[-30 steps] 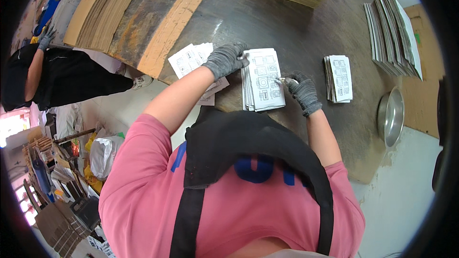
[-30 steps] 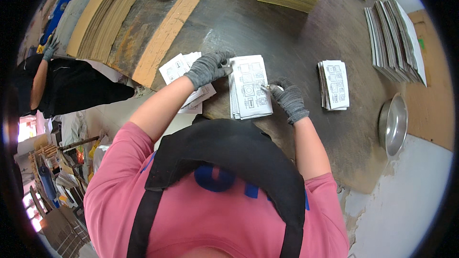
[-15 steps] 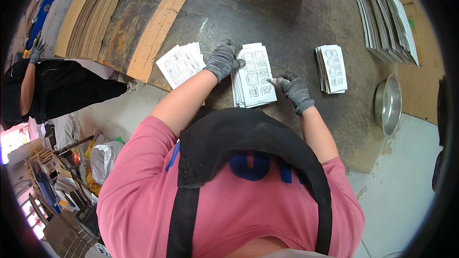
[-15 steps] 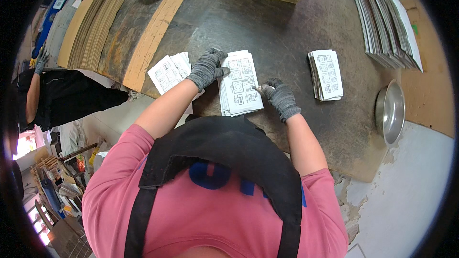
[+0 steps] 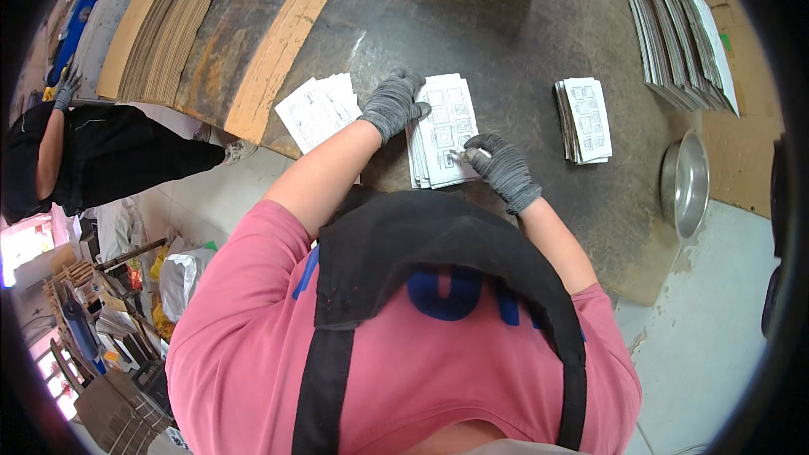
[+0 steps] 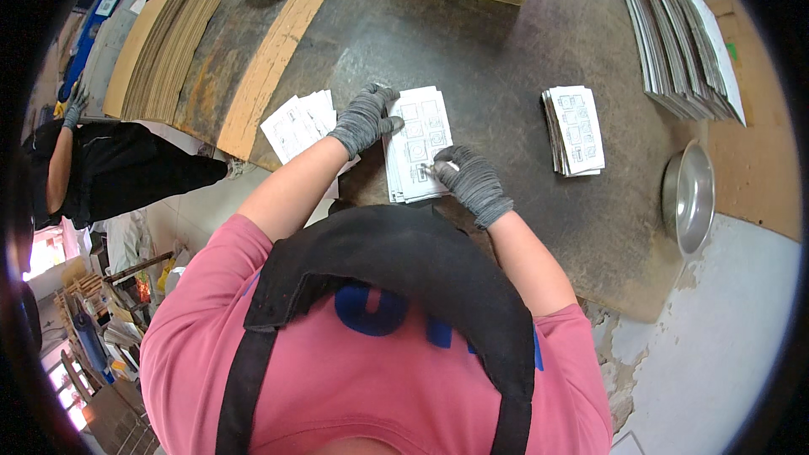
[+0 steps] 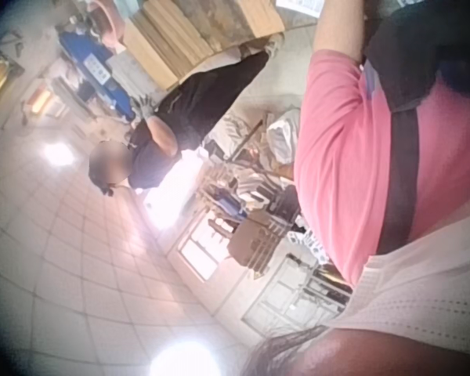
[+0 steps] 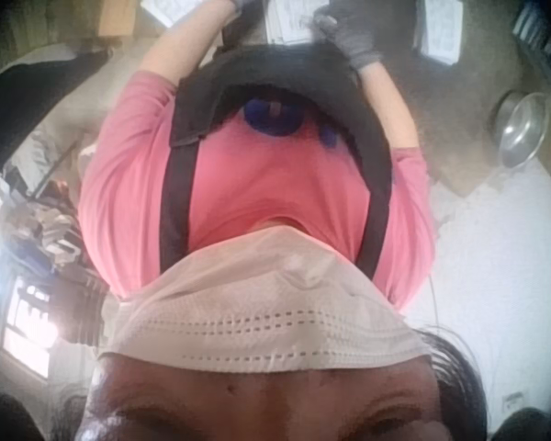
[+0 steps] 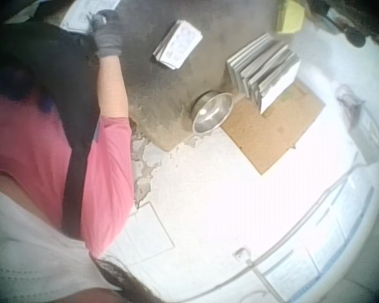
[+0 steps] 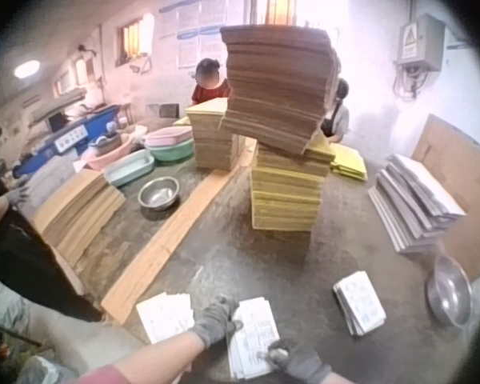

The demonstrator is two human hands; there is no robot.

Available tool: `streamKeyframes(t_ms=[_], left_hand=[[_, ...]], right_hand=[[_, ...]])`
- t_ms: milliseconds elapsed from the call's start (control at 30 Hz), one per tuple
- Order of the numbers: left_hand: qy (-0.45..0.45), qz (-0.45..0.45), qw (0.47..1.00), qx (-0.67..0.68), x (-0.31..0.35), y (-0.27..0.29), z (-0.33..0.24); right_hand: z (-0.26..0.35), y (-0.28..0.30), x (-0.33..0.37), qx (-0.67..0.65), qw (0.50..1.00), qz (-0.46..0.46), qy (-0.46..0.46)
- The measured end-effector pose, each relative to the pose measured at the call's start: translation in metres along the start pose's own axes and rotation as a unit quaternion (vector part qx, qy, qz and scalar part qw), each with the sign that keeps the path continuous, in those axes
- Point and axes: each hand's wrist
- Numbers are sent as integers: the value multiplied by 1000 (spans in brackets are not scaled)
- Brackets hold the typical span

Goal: The person marks printed grids on small white paper sheets using a pen-like tool, then stacks the marked sheets. Another person works nearby with cardboard pieces.

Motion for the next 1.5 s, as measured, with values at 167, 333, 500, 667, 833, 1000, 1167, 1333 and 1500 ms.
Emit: streamKeyframes(t_ms=[167,333,500,667,833,1000,1167,1333,1500], left_hand=[[-29,-31,999,-6,1,-1,1],[-22,-38,999,-26,1,-3,1],[-20,-37,999,-8,2,-2,-1],[-19,-49,997,-48,3,-1,-1],[48,-3,998,-40,-4,5,1],[113,28,993,-1,-5,13,-4],[50,25,997,-49,2,20,-5],[67,62,959,267,7,33,0],[89,-23,933,347,-19,94,38]], right_hand=[[-25,-11,-7,-64,997,26,-31],[9,-13,-8,229,969,41,87],[46,-33,2,427,886,125,133],[4,-15,7,136,989,-1,66],[-19,-25,8,144,982,-33,115],[-13,-26,13,173,978,-25,113],[-12,-27,14,200,966,-53,153],[-11,-24,16,162,969,-62,176],[-13,-4,28,-38,985,-100,132]])
Point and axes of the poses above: each hand's wrist, its own x-axis away from the middle knuckle, its own y-axis out of the back of the hand, z = x × y
